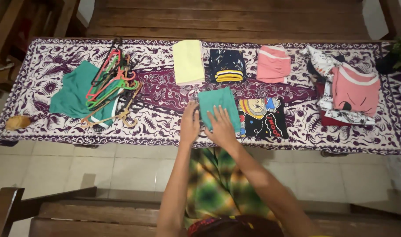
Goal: The person folds several garments on a patterned bench, including a pink top, a black graphic t-shirt, and a teal item. Each piece is smoothed, folded into a compact rectangle, and placed in a neat stack on the bench.
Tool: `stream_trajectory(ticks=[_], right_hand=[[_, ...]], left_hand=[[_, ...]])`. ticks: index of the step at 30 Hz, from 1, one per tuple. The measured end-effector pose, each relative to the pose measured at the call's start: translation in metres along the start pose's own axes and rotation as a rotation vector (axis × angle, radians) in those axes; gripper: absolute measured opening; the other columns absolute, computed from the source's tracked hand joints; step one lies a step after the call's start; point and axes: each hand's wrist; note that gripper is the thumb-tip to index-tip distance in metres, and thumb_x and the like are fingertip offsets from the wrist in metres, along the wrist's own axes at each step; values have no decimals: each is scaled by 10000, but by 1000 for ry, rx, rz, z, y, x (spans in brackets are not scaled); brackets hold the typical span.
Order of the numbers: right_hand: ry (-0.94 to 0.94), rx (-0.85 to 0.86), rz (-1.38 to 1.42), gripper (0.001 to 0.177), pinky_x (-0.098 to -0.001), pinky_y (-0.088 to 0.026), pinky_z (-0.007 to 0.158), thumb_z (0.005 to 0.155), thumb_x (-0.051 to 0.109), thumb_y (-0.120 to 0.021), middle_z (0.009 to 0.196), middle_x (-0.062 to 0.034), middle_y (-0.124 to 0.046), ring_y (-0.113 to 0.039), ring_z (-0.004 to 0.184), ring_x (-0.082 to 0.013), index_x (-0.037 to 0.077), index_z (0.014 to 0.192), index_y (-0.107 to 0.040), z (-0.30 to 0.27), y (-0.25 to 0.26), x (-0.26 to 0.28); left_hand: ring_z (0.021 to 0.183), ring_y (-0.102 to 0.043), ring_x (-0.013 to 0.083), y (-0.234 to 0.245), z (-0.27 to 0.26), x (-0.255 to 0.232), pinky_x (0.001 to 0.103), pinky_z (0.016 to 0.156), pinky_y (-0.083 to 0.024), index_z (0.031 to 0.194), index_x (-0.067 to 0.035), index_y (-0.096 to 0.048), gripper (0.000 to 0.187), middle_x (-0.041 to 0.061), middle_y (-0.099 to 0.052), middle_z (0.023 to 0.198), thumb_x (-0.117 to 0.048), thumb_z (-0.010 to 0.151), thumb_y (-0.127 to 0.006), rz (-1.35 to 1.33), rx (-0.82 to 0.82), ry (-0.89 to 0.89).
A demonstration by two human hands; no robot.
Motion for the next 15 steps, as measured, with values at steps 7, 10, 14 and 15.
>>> stream_trajectory(ticks=[7,10,14,15], right_hand=[[48,-70,63,447,-560,-298,1203,806,215,-747,1402,-255,-594,-496,1368,-437,-6,1191,-692,-7,-2,-5],[28,-136,167,363,-547,-333,1186,848,171,-717,1298,-223,-675,-581,1298,-385,0,1168,-717,-5,7,-2],[-160,-120,488,302,-432,-484,1038,903,169,-669,1158,-192,-740,-685,1127,-309,32,1162,-741,0,35,3],[-243,-93,590,293,-385,-538,976,920,179,-653,1125,-187,-751,-704,1074,-288,48,1164,-750,1,40,2]], left_hand=[[1492,-326,411,-1,-1,-13,586,1225,-222,1301,-113,-672,538,193,-485,1536,18,780,-648,332,233,-233],[1502,-327,406,-2,-3,-10,585,1233,-220,1275,-114,-677,484,180,-478,1545,-14,802,-682,305,232,-216],[1502,-354,402,2,-1,-17,579,1235,-230,1247,-106,-690,431,191,-496,1537,-36,822,-708,214,160,-248],[1478,-388,385,7,-2,-21,577,1228,-237,1206,-107,-698,401,170,-540,1501,-52,810,-726,213,130,-239]])
Point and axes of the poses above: each hand's wrist, its own z-axis towards the middle knuckle, its own y-axis out of the back of the hand, x = y × z
